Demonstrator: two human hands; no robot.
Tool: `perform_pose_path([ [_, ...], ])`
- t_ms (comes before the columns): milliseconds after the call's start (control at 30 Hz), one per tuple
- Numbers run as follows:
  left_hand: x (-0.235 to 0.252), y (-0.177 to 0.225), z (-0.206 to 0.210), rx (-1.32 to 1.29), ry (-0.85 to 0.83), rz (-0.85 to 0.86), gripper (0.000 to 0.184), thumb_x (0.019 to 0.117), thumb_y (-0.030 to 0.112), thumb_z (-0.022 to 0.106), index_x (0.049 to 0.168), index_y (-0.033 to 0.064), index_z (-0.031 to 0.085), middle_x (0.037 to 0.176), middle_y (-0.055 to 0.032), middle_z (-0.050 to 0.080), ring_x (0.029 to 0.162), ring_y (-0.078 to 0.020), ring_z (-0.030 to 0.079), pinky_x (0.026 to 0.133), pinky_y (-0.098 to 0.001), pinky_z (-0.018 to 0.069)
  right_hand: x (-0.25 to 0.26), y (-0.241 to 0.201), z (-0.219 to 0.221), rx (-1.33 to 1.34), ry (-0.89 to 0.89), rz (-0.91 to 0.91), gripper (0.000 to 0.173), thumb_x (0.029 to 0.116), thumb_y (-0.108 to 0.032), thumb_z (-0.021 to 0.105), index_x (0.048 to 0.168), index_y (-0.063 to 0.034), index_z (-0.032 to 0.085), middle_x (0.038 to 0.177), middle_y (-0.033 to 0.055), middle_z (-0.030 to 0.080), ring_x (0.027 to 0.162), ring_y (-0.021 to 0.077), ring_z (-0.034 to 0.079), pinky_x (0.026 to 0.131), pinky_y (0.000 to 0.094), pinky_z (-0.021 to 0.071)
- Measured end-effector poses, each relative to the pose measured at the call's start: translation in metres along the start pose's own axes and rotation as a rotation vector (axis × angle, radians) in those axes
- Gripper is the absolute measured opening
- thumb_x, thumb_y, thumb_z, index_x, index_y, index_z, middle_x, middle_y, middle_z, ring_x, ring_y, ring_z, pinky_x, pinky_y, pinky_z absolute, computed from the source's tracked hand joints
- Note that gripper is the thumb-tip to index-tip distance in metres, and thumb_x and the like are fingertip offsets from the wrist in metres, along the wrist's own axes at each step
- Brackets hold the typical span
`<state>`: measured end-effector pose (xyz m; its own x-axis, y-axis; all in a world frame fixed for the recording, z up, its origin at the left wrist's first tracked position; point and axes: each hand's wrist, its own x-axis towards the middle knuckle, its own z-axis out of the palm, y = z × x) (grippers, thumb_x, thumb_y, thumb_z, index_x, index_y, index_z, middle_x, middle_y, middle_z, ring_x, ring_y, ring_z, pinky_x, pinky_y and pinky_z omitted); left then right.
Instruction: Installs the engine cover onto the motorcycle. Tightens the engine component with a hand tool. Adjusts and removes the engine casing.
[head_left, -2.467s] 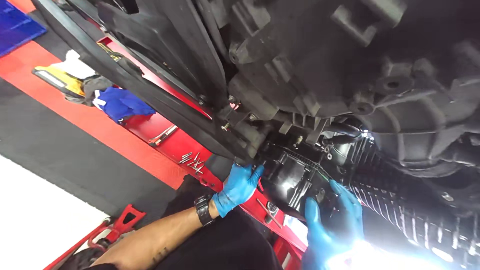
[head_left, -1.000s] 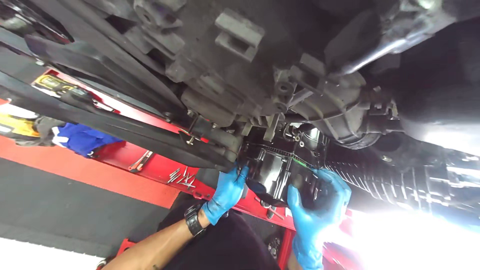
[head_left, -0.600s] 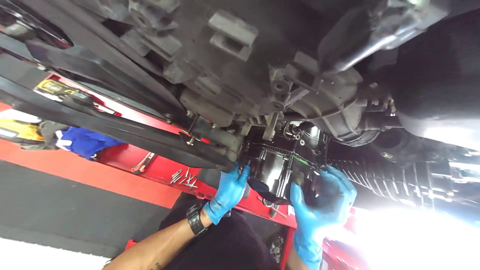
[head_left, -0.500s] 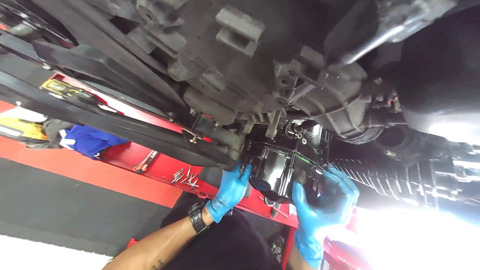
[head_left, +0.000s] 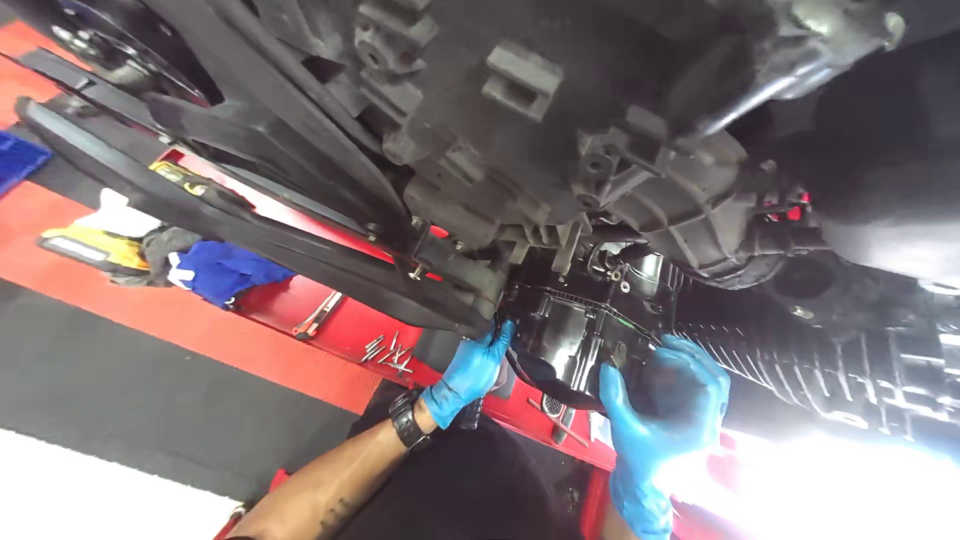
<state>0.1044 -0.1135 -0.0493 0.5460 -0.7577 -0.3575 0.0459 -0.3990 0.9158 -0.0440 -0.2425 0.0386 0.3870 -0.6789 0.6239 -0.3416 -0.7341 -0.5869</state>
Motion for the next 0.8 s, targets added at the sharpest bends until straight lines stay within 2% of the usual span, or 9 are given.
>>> perform_pose_path([
  [167,-0.001,-0.004,0.008,0.094,0.119,0.138,0.045,0.1090,0.029,0.044,0.119,-0.0064,0.069,0.114,-0.0231,0.071,0.112,-0.0287,0.068,0.101,-0.0456,0.0500,-0.003,0.006,-0.001,0.023,0.003,-0.012,0.048,0.0709,-0.037,0.084,0.108,-0.0156,0.063,0.121,0.0003,0.062,0.122,0.0146,0.058,0.099,0.0291,0.0517],
  [267,-0.001,-0.009,0.008,0.258,0.157,0.336,0.032,0.1032,0.008,0.048,0.121,-0.0092,0.069,0.112,-0.0293,0.071,0.108,-0.0409,0.070,0.096,-0.0515,0.0542,0.000,0.002,-0.001,-0.007,-0.016,-0.019,0.046,0.0719,-0.038,0.084,0.107,-0.0158,0.063,0.120,0.0003,0.062,0.123,0.0144,0.058,0.100,0.0289,0.0512],
  [300,-0.001,-0.007,0.006,0.236,0.122,0.318,0.033,0.1023,0.005,0.049,0.123,-0.0097,0.068,0.116,-0.0302,0.070,0.111,-0.0415,0.069,0.098,-0.0515,0.0530,0.002,0.000,-0.001,-0.014,-0.028,-0.023,0.046,0.0726,-0.038,0.084,0.107,-0.0149,0.063,0.120,0.0014,0.062,0.123,0.0149,0.057,0.101,0.0293,0.0506],
  [333,-0.002,-0.003,0.003,0.138,0.075,0.223,0.034,0.1053,0.010,0.047,0.125,-0.0088,0.067,0.120,-0.0274,0.069,0.117,-0.0352,0.067,0.104,-0.0464,0.0496,0.003,-0.003,-0.001,-0.021,-0.043,-0.024,0.046,0.0733,-0.038,0.083,0.106,-0.0142,0.063,0.120,0.0021,0.063,0.123,0.0150,0.057,0.102,0.0293,0.0499],
  [367,-0.001,0.002,0.001,-0.005,0.040,0.104,0.036,0.1079,0.018,0.046,0.125,-0.0067,0.066,0.123,-0.0212,0.069,0.120,-0.0229,0.064,0.107,-0.0372,0.0465,0.004,-0.005,-0.001,-0.020,-0.052,-0.020,0.045,0.0738,-0.038,0.083,0.106,-0.0135,0.063,0.120,0.0028,0.063,0.124,0.0153,0.057,0.102,0.0293,0.0501],
  [400,0.001,0.005,-0.001,-0.131,0.024,0.023,0.036,0.1081,0.023,0.048,0.124,-0.0048,0.066,0.122,-0.0157,0.068,0.118,-0.0124,0.062,0.106,-0.0292,0.0454,0.005,-0.005,-0.001,-0.020,-0.060,-0.018,0.045,0.0743,-0.038,0.083,0.106,-0.0131,0.063,0.120,0.0031,0.063,0.124,0.0153,0.057,0.102,0.0290,0.0499],
  [433,0.002,0.006,-0.001,-0.201,0.018,-0.019,0.037,0.1078,0.025,0.050,0.124,-0.0042,0.065,0.121,-0.0138,0.068,0.116,-0.0083,0.061,0.106,-0.0267,0.0452,0.005,-0.005,-0.002,-0.023,-0.069,-0.012,0.044,0.0747,-0.038,0.082,0.106,-0.0132,0.063,0.121,0.0030,0.062,0.125,0.0152,0.057,0.102,0.0285,0.0500],
  [667,0.003,0.005,0.000,-0.078,0.017,-0.025,0.044,0.1096,0.033,0.045,0.119,-0.0027,0.068,0.113,-0.0161,0.071,0.110,-0.0178,0.065,0.101,-0.0396,0.0486,-0.001,0.003,-0.004,-0.009,-0.075,-0.007,0.041,0.0760,-0.036,0.081,0.105,-0.0116,0.063,0.122,0.0053,0.063,0.123,0.0153,0.058,0.098,0.0272,0.0520],
  [800,0.003,0.000,0.003,-0.060,0.037,0.037,0.046,0.1094,0.033,0.044,0.122,-0.0037,0.068,0.118,-0.0179,0.071,0.116,-0.0206,0.065,0.105,-0.0415,0.0473,-0.001,0.003,-0.004,-0.017,-0.090,-0.016,0.040,0.0773,-0.035,0.080,0.105,-0.0106,0.065,0.121,0.0060,0.063,0.123,0.0158,0.058,0.097,0.0265,0.0526],
])
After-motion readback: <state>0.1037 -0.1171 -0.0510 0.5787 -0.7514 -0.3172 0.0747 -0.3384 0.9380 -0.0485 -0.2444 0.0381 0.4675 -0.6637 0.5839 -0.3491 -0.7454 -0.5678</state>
